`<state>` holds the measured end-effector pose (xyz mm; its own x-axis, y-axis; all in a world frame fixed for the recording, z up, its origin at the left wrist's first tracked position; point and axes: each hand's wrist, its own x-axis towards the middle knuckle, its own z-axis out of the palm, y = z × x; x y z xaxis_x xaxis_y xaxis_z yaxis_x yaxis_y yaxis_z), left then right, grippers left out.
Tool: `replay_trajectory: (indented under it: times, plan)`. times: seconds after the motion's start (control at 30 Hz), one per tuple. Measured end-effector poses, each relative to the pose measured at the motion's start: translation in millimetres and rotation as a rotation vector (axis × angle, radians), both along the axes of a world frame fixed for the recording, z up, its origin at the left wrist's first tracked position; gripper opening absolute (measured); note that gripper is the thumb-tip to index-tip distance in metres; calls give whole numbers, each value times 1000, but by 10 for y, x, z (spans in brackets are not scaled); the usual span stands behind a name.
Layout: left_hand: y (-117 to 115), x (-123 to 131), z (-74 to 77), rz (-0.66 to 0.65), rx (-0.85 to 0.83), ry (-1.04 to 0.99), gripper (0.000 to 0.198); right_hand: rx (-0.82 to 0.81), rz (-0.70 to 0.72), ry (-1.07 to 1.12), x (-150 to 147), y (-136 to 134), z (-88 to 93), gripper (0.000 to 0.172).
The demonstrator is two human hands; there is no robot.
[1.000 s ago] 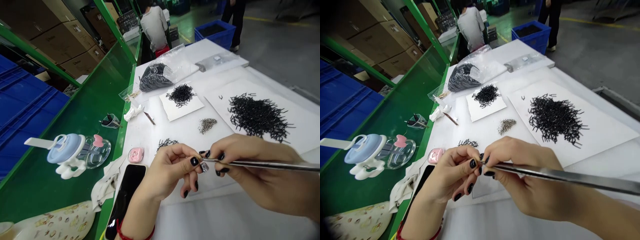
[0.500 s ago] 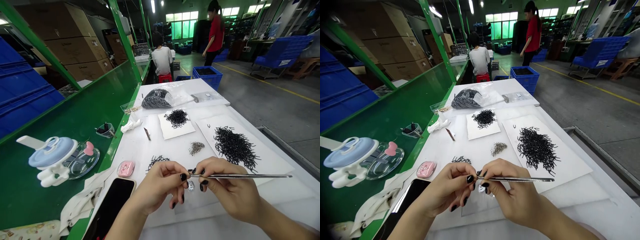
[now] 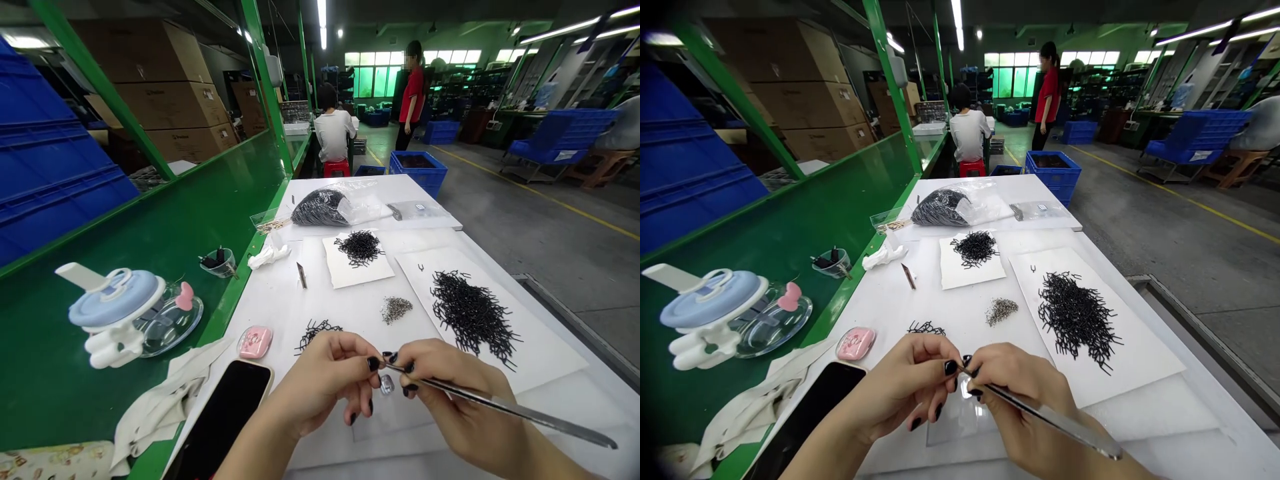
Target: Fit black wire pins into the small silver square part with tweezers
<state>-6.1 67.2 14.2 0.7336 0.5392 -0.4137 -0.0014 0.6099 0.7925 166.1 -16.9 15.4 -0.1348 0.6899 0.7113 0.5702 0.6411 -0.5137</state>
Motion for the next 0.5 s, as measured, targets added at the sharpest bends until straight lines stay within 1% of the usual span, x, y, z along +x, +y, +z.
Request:
replay_trajectory:
  times: [0.1,0.2,0.27,0.5]
  plan:
    - [3,2,-4,0,9,2,6,59,-2,-81,10,-15,-34,19]
    - [1,1,-3,2,18,3,6,96,33,-158,40,-38,-115,25]
    - [-1,-2,-2,2,21,6,5,97,49,-191,62,-54,-166,28]
    - [10,-8,1,-3,24,44,8,54,87,-280,122,-92,-296,32]
